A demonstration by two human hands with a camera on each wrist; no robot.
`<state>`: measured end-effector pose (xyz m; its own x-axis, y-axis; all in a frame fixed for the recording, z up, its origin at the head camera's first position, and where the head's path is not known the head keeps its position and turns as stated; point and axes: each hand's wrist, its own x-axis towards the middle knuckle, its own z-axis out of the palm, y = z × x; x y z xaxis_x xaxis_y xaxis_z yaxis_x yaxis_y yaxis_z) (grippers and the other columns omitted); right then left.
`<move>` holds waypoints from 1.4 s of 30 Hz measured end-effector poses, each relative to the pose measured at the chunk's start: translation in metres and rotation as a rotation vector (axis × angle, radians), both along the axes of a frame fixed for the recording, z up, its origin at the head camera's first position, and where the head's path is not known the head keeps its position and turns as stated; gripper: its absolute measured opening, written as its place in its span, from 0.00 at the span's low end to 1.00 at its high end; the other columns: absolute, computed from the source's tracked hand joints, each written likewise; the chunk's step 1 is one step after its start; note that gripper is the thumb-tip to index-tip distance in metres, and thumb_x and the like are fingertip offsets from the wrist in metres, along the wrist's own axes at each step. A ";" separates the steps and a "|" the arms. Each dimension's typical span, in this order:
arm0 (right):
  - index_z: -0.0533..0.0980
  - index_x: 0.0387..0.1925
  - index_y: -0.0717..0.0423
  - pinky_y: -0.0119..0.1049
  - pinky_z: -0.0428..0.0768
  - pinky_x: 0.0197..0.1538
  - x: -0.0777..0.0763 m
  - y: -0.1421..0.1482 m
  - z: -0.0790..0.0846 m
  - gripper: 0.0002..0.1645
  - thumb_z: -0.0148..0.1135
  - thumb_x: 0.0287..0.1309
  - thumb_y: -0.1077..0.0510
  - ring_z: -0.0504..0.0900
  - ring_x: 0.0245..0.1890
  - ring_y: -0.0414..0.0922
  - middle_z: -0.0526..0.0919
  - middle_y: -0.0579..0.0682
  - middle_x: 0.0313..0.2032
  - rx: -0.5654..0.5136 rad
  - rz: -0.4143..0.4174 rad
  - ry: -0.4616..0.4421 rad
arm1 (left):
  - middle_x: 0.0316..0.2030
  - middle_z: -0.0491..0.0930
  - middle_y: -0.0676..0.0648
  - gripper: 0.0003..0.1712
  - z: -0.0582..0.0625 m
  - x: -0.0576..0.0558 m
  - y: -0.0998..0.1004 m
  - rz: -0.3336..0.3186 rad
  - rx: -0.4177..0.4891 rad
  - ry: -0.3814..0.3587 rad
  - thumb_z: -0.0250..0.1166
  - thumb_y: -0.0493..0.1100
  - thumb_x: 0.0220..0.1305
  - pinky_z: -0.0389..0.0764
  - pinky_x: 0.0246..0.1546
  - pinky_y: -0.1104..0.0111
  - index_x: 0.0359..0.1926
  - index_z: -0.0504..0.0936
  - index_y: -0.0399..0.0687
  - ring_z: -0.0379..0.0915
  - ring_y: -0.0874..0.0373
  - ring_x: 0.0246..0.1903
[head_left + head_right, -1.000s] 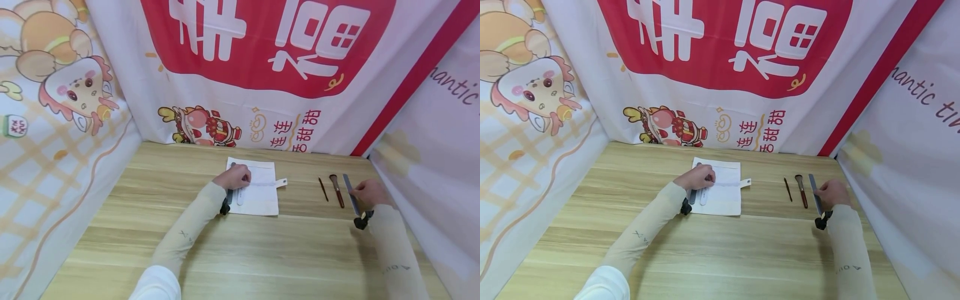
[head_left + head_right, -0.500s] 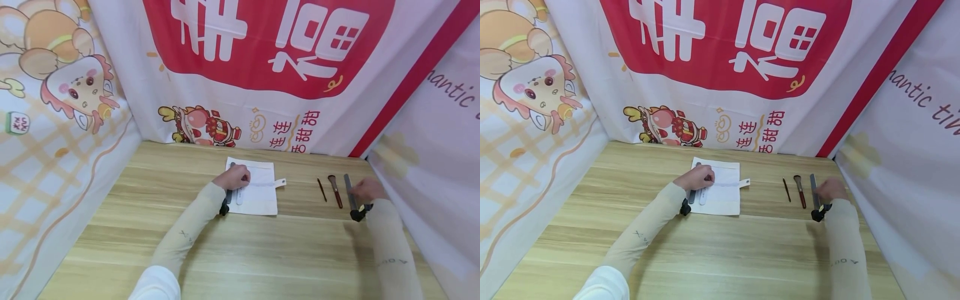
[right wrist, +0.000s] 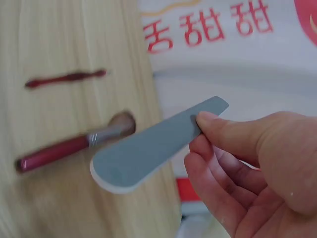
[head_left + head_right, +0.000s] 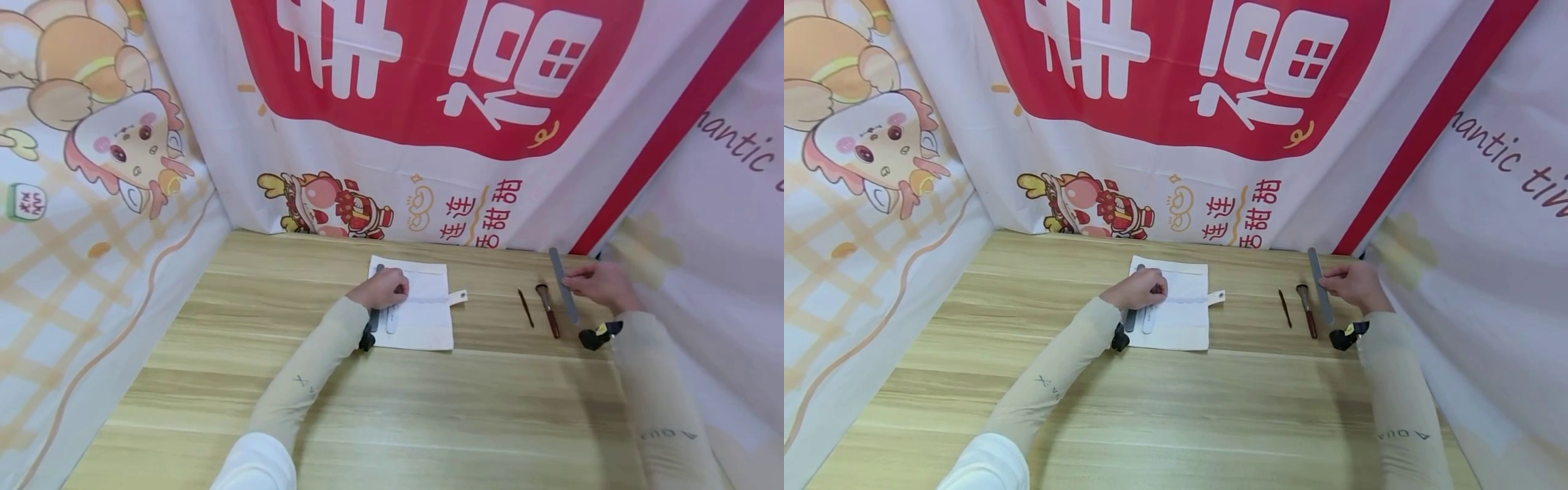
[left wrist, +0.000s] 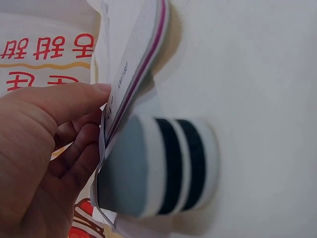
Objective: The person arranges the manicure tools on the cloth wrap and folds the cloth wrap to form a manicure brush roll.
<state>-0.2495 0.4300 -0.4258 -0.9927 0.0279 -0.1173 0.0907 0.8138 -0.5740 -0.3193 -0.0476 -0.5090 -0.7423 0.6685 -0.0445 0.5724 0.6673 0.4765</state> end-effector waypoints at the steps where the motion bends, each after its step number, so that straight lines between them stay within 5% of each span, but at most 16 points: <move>1: 0.82 0.56 0.69 0.31 0.87 0.39 -0.001 -0.007 0.002 0.25 0.68 0.71 0.52 0.90 0.37 0.42 0.92 0.61 0.44 -0.013 0.008 -0.003 | 0.34 0.83 0.52 0.09 0.000 0.000 0.000 0.001 0.002 0.001 0.67 0.37 0.71 0.80 0.48 0.65 0.32 0.87 0.50 0.76 0.58 0.38; 8: 0.82 0.54 0.66 0.35 0.86 0.40 -0.014 -0.057 0.006 0.20 0.64 0.74 0.52 0.86 0.36 0.44 0.89 0.62 0.45 -0.059 0.057 -0.044 | 0.35 0.83 0.51 0.08 0.001 0.002 -0.001 0.010 0.017 -0.014 0.67 0.36 0.71 0.80 0.48 0.65 0.33 0.87 0.49 0.76 0.58 0.39; 16: 0.81 0.54 0.64 0.36 0.88 0.49 -0.039 -0.124 -0.010 0.18 0.65 0.73 0.55 0.87 0.52 0.60 0.87 0.61 0.48 -0.214 0.078 -0.038 | 0.34 0.83 0.51 0.09 -0.001 0.001 0.000 -0.008 0.010 -0.013 0.66 0.36 0.72 0.79 0.48 0.65 0.33 0.87 0.48 0.75 0.58 0.38; 22: 0.83 0.52 0.64 0.52 0.87 0.56 -0.060 -0.182 -0.026 0.15 0.68 0.70 0.57 0.88 0.48 0.58 0.87 0.60 0.45 -0.350 0.090 0.017 | 0.34 0.83 0.51 0.08 -0.001 0.000 -0.001 -0.012 0.023 -0.004 0.66 0.37 0.72 0.79 0.48 0.65 0.34 0.87 0.49 0.75 0.58 0.39; 26: 0.84 0.49 0.64 0.52 0.87 0.56 -0.073 -0.216 -0.041 0.13 0.70 0.69 0.59 0.88 0.44 0.52 0.88 0.59 0.44 -0.476 0.039 0.068 | 0.34 0.83 0.50 0.08 0.000 -0.001 -0.003 -0.026 0.031 0.001 0.66 0.37 0.73 0.80 0.48 0.65 0.34 0.87 0.48 0.76 0.58 0.38; 34: 0.84 0.51 0.67 0.36 0.90 0.47 -0.088 -0.259 -0.073 0.14 0.70 0.66 0.64 0.86 0.32 0.36 0.87 0.50 0.36 -0.774 -0.202 0.147 | 0.34 0.83 0.51 0.09 -0.001 -0.004 -0.003 -0.013 0.030 -0.018 0.65 0.38 0.74 0.79 0.49 0.65 0.34 0.86 0.49 0.76 0.59 0.38; 42: 0.83 0.50 0.71 0.52 0.87 0.58 -0.090 -0.276 -0.090 0.14 0.70 0.66 0.67 0.89 0.36 0.46 0.88 0.52 0.33 -0.838 -0.243 0.122 | 0.34 0.85 0.50 0.08 0.000 0.000 -0.004 -0.019 0.066 -0.036 0.65 0.37 0.74 0.79 0.51 0.63 0.35 0.87 0.45 0.77 0.57 0.39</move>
<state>-0.3395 0.1536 -0.5156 -0.9774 0.1924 -0.0878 0.1061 0.0865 -0.9906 -0.3190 -0.0512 -0.5086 -0.7285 0.6845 -0.0262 0.5662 0.6232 0.5395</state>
